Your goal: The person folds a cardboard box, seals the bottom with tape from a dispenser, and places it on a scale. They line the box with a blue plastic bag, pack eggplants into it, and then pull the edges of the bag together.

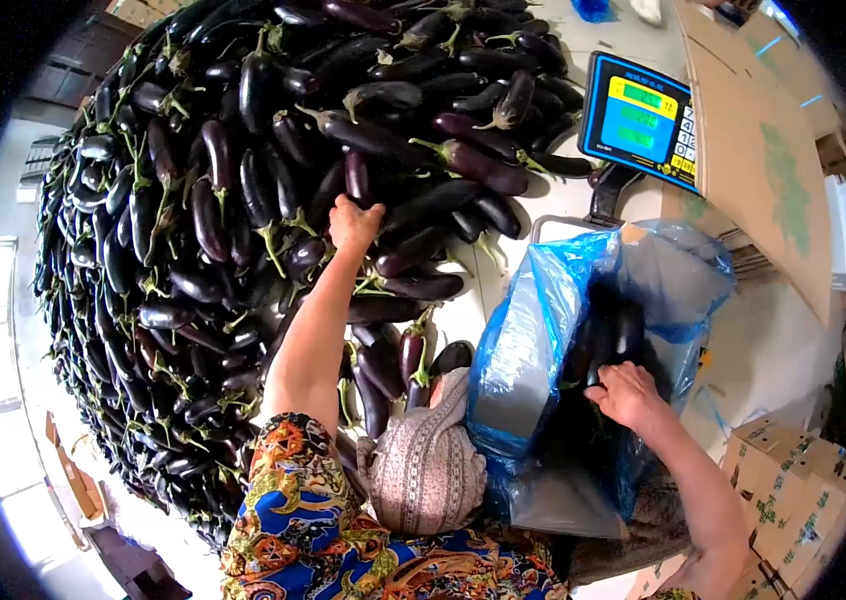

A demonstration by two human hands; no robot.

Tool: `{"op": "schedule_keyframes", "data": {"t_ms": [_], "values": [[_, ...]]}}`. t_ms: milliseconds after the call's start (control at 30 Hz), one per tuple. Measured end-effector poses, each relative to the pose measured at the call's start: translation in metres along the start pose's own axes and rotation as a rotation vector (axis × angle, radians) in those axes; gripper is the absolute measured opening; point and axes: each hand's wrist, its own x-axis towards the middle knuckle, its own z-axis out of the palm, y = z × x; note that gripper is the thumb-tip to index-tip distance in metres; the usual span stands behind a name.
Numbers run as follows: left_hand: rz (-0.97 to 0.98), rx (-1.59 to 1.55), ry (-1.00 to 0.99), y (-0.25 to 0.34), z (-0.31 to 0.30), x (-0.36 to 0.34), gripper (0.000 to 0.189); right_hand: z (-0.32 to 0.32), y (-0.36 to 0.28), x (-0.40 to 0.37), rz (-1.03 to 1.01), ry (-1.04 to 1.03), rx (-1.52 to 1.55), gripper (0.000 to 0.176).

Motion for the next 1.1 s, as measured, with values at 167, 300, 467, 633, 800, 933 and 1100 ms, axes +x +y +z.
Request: {"op": "schedule_keyframes", "data": {"t_ms": [167,300,467,633,800,933,1100], "values": [[-0.245,-1.093,-0.634,-0.059,-0.020,-0.012,0.043,-0.027,-0.004,-0.032,0.002,0.089,0.204,0.031],[-0.400,-1.422,-0.795,-0.066,-0.067,-0.085,0.047,-0.058,-0.013,-0.041,-0.125,0.295,0.328,0.025],[0.452,-0.739,-0.999,0.011,-0.154,-0.137,0.070,-0.112,-0.045,-0.053,-0.208,0.690,0.505,0.033],[1.298,-0.397,-1.077,0.129,-0.169,-0.203,0.059,-0.106,-0.082,-0.073,-0.503,0.531,0.323,0.092],[1.491,-0.512,-0.663,0.162,-0.132,-0.232,0.051,-0.088,-0.059,-0.092,0.045,0.330,0.732,0.077],[0.840,-0.814,-0.997,0.141,-0.117,-0.215,0.033,-0.047,-0.017,-0.103,0.224,0.391,0.847,0.060],[0.651,-0.771,-0.974,0.088,-0.077,-0.188,0.025,-0.009,-0.012,-0.077,0.398,0.295,0.524,0.062]]}}
